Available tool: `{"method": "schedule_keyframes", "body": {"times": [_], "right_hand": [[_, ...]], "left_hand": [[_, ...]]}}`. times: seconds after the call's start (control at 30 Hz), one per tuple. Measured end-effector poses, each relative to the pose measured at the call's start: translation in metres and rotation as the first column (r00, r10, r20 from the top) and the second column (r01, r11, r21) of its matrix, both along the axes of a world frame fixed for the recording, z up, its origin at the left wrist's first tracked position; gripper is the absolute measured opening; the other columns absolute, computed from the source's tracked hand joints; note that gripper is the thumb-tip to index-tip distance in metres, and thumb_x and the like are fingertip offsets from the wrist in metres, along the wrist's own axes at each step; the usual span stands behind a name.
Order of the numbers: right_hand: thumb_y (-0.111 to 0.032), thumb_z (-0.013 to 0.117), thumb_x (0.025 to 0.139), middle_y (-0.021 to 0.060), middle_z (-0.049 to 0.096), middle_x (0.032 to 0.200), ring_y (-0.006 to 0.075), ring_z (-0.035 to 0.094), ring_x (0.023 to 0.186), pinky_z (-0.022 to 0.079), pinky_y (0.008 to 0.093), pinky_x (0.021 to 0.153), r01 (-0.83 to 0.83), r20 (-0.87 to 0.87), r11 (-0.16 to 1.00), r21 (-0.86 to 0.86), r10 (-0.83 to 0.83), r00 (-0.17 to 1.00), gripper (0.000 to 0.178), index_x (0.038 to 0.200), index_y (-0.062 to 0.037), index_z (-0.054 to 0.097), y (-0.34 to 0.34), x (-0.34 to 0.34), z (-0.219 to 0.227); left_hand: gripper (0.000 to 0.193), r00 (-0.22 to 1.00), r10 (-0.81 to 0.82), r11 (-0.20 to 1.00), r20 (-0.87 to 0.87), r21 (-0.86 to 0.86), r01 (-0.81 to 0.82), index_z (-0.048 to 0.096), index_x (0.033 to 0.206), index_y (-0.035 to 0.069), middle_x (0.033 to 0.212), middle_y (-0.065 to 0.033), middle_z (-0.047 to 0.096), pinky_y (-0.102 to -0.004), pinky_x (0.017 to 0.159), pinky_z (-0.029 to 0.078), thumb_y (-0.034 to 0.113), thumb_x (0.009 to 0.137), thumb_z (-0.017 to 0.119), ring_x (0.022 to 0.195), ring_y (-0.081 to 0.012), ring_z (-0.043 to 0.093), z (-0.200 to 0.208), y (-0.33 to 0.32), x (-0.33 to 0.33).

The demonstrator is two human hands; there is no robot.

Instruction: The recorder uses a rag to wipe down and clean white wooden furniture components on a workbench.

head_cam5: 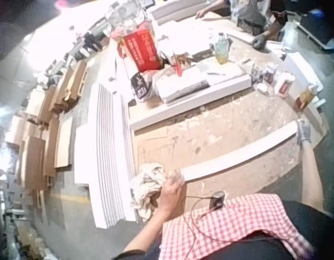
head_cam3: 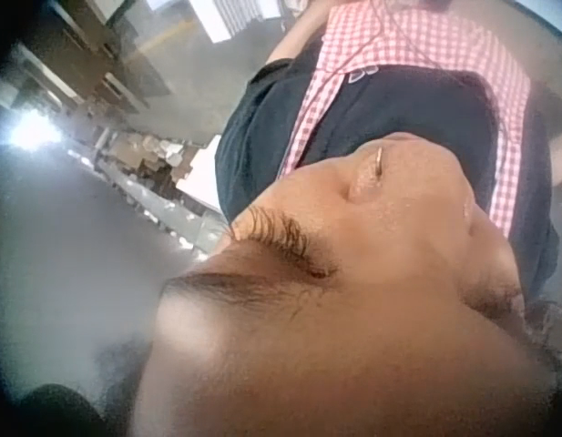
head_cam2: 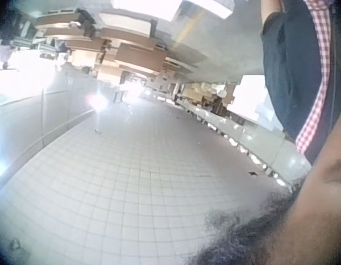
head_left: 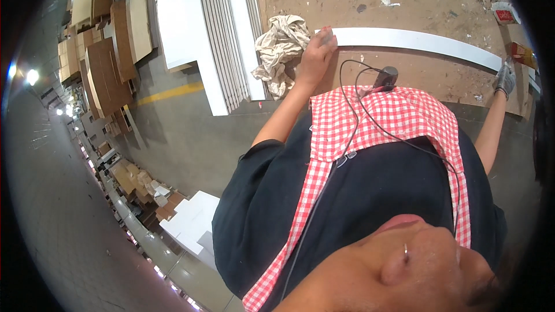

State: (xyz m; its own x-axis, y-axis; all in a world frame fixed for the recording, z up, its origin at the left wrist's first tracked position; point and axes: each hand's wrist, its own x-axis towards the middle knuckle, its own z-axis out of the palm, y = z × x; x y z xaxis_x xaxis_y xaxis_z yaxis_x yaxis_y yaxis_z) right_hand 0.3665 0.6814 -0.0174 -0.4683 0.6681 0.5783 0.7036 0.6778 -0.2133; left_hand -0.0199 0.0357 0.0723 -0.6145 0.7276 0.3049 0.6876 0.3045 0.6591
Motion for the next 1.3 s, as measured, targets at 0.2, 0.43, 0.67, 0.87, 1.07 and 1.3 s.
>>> {"method": "schedule_keyframes", "body": {"times": [0.2,0.43,0.67,0.87,1.07,1.3], "right_hand": [[-0.029,0.055,0.094,0.0138,0.066,0.098,0.0246,0.062,0.089,0.048,0.0343,0.082,-0.338,-0.116,0.788,-0.514,0.327,0.938,0.029,0.106,-0.0042,0.066,-0.111,-0.131,0.010],[-0.022,0.057,0.088,0.0192,0.062,0.090,0.0362,0.061,0.085,0.049,0.0440,0.076,-0.549,-0.191,0.419,-0.723,0.642,0.742,0.019,0.089,-0.0037,0.062,-0.458,-0.307,0.041],[-0.008,0.055,0.085,0.0159,0.063,0.103,0.0324,0.061,0.096,0.049,0.0432,0.083,-0.529,0.012,0.743,-0.409,0.584,0.811,0.028,0.113,-0.0048,0.060,-0.396,-0.237,0.007],[-0.016,0.052,0.091,0.0165,0.063,0.112,0.0296,0.060,0.103,0.044,0.0377,0.094,0.325,0.608,0.831,-0.452,0.020,0.794,0.028,0.115,-0.0049,0.062,-0.163,-0.106,0.010],[-0.023,0.059,0.091,0.0104,0.065,0.095,0.0269,0.061,0.088,0.050,0.0366,0.078,-0.493,-0.118,0.602,-0.628,0.552,0.825,0.019,0.103,-0.0094,0.066,-0.362,-0.233,0.052],[-0.025,0.063,0.085,0.0125,0.064,0.093,0.0286,0.062,0.083,0.049,0.0373,0.078,-0.561,-0.216,0.392,-0.729,0.646,0.732,0.024,0.100,-0.0059,0.065,-0.440,-0.296,0.046]], "left_hand": [[0.074,0.962,0.239,0.903,-0.129,-0.335,-0.269,0.058,0.123,0.005,0.143,-0.0229,0.031,-0.0574,0.113,0.011,0.037,0.062,0.084,0.136,-0.0420,0.022,0.013,0.006,-0.004],[0.057,0.969,0.217,0.872,-0.123,-0.422,-0.249,0.071,0.107,0.019,0.143,-0.0147,0.036,-0.0537,0.115,0.012,0.033,0.054,0.088,0.136,-0.0368,0.025,-0.021,0.012,-0.010],[0.057,0.979,0.186,0.908,-0.080,-0.367,-0.203,0.070,0.108,0.021,0.145,-0.0149,0.034,-0.0500,0.114,0.019,0.021,0.054,0.088,0.134,-0.0365,0.029,-0.027,0.026,-0.007],[0.047,0.969,0.231,0.949,0.086,-0.239,-0.205,0.069,0.109,0.008,0.143,-0.0187,0.037,-0.0476,0.114,0.020,0.007,0.063,0.078,0.136,-0.0376,0.027,-0.019,0.005,-0.013],[0.034,0.960,0.277,0.914,0.039,-0.318,-0.251,0.070,0.108,0.007,0.144,-0.0182,0.037,-0.0468,0.111,0.026,0.008,0.074,0.070,0.135,-0.0374,0.027,-0.015,-0.003,-0.002],[0.034,0.968,0.233,0.935,-0.097,-0.249,-0.251,0.075,0.094,0.011,0.142,-0.0128,0.039,-0.0464,0.110,0.027,0.028,0.066,0.083,0.132,-0.0354,0.029,-0.006,0.034,-0.002]]}}
